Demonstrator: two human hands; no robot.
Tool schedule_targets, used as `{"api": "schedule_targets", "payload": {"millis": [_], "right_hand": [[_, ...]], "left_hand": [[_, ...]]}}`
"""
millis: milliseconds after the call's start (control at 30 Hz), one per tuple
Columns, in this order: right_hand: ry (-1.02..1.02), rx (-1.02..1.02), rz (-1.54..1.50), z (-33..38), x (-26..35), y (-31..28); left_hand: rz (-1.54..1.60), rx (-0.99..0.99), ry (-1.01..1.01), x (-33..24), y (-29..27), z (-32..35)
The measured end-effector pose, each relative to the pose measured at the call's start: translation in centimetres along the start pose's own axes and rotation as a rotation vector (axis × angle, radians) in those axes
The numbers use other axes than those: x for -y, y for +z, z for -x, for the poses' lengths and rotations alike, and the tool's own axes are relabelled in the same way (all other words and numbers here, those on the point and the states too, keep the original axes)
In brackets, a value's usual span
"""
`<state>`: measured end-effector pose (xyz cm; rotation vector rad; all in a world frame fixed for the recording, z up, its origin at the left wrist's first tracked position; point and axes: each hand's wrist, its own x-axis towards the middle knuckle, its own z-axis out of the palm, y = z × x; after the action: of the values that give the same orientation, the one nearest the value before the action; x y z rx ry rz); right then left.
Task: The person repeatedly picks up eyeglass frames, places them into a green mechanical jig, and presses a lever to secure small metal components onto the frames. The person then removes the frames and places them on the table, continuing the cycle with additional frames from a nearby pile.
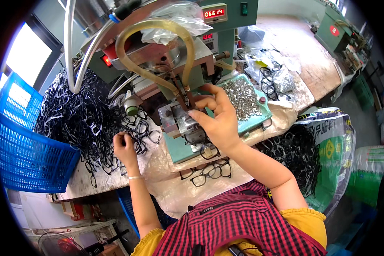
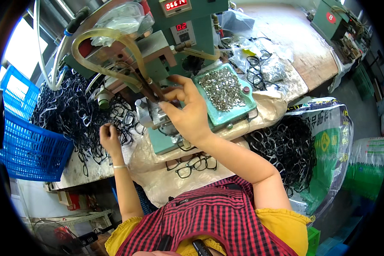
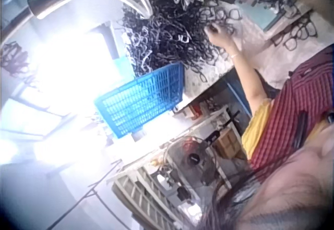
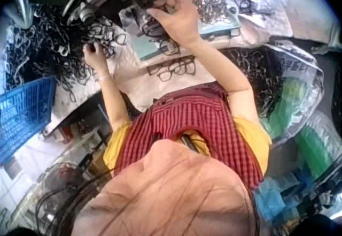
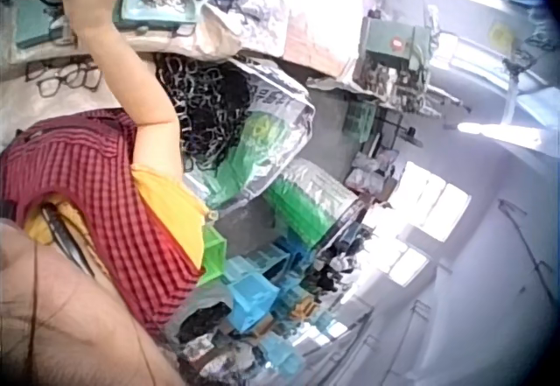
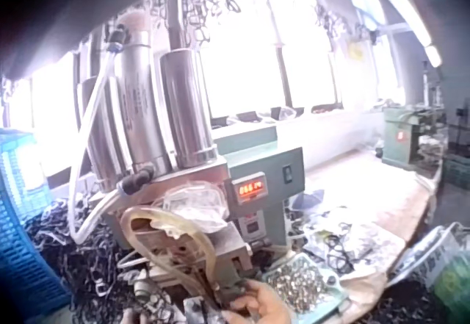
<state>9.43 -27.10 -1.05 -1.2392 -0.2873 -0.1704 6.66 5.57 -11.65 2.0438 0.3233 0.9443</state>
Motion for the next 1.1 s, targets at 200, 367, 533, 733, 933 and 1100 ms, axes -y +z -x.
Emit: {"api": "schedule_targets", "payload": {"millis": [200, 367, 533, 733, 933, 1100], "right_hand": [[0.117, 0.021, -0.068, 1.2, 1.7, -0.2], [-0.373, 0.02, 0.873, -1.9, -1.1, -5.7], [-0.316, -0.133, 1.299, -1.0, -5.8, -14.3], [-0.474, -0.151, 1.205, -3.2, -7.2, -11.6], [-0.383, -0.059, 1.551, -6.5, -9.3, -9.3], [-0.533, -0.204, 1.17, -2.0, -6.0, -12.7]], "left_hand": [[0.533, 0.119, 0.522, -14.7, 0.9, 3.4], [0.392, 0.609, 0.797, -19.9, 3.2, 4.6], [0.403, 0.62, 0.806, -20.1, 4.4, 4.3], [0.373, 0.64, 0.757, -20.6, 4.1, 4.3], [0.225, 0.636, 0.794, -19.9, 2.6, 5.8], [0.091, 0.17, 0.423, -13.0, -3.8, 8.4]]}}
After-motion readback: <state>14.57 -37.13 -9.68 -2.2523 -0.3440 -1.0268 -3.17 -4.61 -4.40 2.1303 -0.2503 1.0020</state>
